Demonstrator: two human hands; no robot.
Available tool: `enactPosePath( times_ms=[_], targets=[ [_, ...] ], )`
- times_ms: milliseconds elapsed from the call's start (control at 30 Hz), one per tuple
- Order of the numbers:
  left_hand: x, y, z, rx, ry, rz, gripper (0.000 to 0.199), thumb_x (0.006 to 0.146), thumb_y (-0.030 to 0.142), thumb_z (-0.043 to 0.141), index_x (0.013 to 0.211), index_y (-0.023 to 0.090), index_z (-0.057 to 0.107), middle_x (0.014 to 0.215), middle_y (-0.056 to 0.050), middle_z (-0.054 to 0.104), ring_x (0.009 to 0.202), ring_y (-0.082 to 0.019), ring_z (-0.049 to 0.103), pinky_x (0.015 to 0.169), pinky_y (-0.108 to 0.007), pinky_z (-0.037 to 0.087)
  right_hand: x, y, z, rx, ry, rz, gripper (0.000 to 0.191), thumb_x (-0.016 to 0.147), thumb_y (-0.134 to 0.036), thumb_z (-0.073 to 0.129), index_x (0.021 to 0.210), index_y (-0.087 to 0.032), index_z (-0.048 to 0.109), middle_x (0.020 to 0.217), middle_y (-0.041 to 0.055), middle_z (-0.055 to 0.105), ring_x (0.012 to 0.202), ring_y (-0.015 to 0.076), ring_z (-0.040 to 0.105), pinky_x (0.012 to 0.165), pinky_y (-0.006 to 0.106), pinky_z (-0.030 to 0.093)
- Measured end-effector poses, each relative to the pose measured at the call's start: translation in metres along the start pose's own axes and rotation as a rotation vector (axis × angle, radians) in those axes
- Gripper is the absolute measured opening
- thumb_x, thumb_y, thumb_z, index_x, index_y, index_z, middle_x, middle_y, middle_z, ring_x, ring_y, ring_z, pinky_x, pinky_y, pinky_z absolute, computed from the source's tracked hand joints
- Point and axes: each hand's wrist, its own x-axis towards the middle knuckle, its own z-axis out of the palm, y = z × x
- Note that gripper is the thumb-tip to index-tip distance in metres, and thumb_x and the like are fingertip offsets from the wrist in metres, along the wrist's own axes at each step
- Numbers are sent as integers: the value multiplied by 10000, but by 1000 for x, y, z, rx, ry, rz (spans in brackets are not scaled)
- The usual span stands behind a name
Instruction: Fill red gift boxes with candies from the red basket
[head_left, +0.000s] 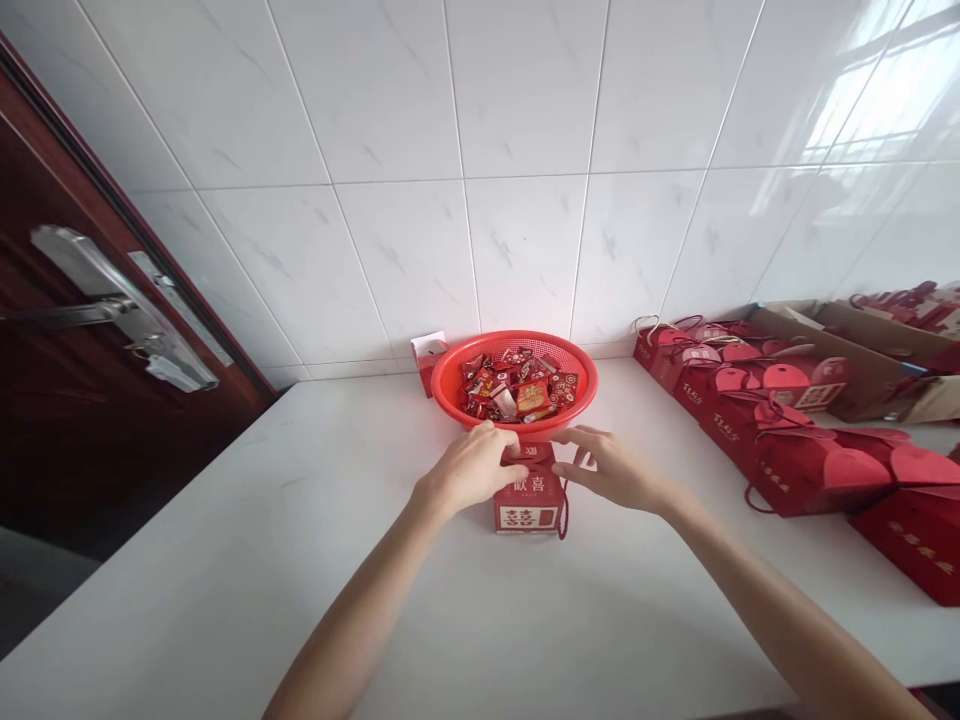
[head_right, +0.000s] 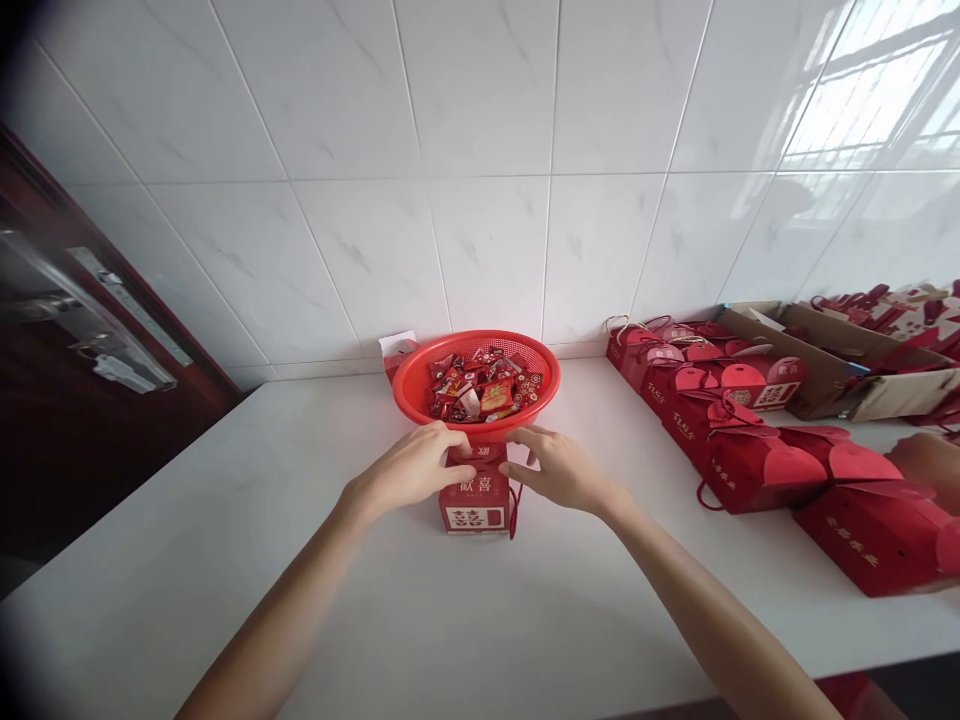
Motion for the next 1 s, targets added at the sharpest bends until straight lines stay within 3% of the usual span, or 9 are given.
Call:
enactPosePath(
  times_ms=[167, 267, 367, 500, 633, 700, 767, 867, 1000],
  targets=[
    [2, -5, 8, -59, 23, -59, 362, 763, 394, 718, 1075, 230, 639, 1128, -71, 590, 1035, -262, 618, 825, -316, 494, -7, 21, 12, 229, -101, 93, 429, 895, -580, 564, 1092, -210, 656, 1129, 92, 712, 978, 229, 665, 828, 364, 530],
    [2, -6, 14, -104, 20, -55, 367, 742, 465, 734, 1011, 232, 647, 1109, -66, 574, 982, -257, 620, 811, -322, 508, -9, 25, 15, 313, -92, 169, 521, 797, -714, 615, 789, -194, 593, 857, 55, 692, 789, 189, 626, 725, 331, 497],
    [1, -7, 21, -157, 45, -22, 312, 772, 483, 704, 932, 222, 642, 1055, -57, 575, 911, -233, 621, 793, -324, 512, -11, 24, 14, 436, -87, 202, 593, 690, -737, 710, 674, -201, 459, 665, -10, 577, 624, 129, 513, 575, 277, 400],
    [-2, -9, 35, -219, 121, 57, 245, 816, 454, 673, 881, 220, 640, 952, -40, 602, 877, -222, 621, 806, -334, 510, -14, 17, 12, 572, -52, 210, 540, 717, -668, 734, 881, -190, 544, 705, 0, 615, 652, 153, 569, 590, 284, 435],
    [-3, -7, 52, -290, 229, 71, 230, 831, 435, 687, 899, 217, 657, 971, -53, 615, 865, -220, 630, 824, -354, 533, -23, -2, 17, 283, 135, 134, 628, 781, -582, 721, 1265, -229, 534, 1050, 89, 677, 895, 233, 645, 769, 378, 525],
    [-2, -3, 59, -313, 255, 83, 197, 856, 401, 669, 901, 209, 664, 976, -64, 615, 862, -217, 633, 836, -360, 545, -27, -17, 22, 101, 138, 125, 727, 773, -532, 747, 1379, -246, 466, 1222, 131, 628, 1033, 283, 628, 859, 436, 523],
    [-1, 2, 64, -331, 260, 121, 159, 905, 349, 605, 928, 210, 678, 951, -68, 615, 881, -221, 633, 837, -362, 555, -30, -31, 26, -61, 109, 165, 780, 753, -463, 777, 1418, -235, 440, 1322, 161, 565, 1117, 329, 593, 889, 470, 514],
    [1, 8, 68, -371, 269, 214, 226, 952, 256, 500, 1066, 225, 692, 954, -72, 630, 966, -230, 628, 877, -369, 558, -31, -42, 28, -221, 75, 245, 664, 781, -382, 744, 1381, -238, 499, 1380, 162, 502, 1128, 350, 573, 871, 467, 515],
    [3, 3, 81, -512, 271, 277, 317, 974, 316, 482, 1232, 235, 647, 1193, -100, 594, 1123, -231, 602, 964, -374, 536, -30, -35, 24, -242, 69, 277, 640, 814, -402, 698, 1401, -226, 511, 1323, 174, 519, 1082, 342, 574, 868, 465, 501]
  ],
)
